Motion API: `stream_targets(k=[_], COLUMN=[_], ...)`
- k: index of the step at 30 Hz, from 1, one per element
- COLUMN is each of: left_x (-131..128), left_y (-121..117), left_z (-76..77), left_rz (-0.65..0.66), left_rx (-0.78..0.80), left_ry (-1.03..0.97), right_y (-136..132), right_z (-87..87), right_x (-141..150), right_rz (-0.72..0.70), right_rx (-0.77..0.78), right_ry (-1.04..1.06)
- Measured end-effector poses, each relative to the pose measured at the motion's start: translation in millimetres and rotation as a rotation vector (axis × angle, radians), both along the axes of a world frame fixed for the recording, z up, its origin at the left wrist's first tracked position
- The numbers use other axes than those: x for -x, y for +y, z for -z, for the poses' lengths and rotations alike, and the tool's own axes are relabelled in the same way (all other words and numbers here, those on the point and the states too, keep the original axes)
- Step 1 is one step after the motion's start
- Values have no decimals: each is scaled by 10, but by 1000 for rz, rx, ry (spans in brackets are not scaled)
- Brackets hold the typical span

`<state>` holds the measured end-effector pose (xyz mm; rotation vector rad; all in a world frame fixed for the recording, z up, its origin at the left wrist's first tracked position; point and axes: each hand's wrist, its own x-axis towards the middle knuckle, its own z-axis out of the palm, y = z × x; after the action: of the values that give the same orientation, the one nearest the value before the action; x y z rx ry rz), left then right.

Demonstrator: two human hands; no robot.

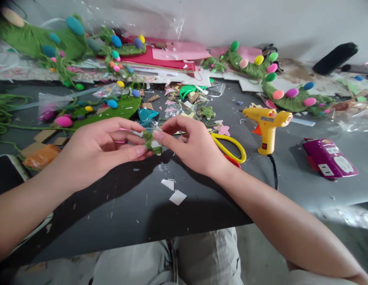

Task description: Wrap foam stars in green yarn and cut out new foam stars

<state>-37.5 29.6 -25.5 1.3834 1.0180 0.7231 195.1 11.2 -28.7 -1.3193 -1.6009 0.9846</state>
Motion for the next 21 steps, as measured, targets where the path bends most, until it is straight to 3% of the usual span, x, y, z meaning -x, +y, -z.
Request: stream_targets(k=[5,15,21], left_x=[3,-35,-48], left_y=[-5,-9,-15], left_z=[-12,-30,-16], left_rz=[12,58,17], left_rx=[15,59,56], left_ry=[-12,-18,11], right_y=[-1,-4,-8], right_z=[-8,19,-16], right_x=[-10,21,2], right_rz=[-56,-60,-122], right_rx=[21,19,28], right_ry=[87,49,73])
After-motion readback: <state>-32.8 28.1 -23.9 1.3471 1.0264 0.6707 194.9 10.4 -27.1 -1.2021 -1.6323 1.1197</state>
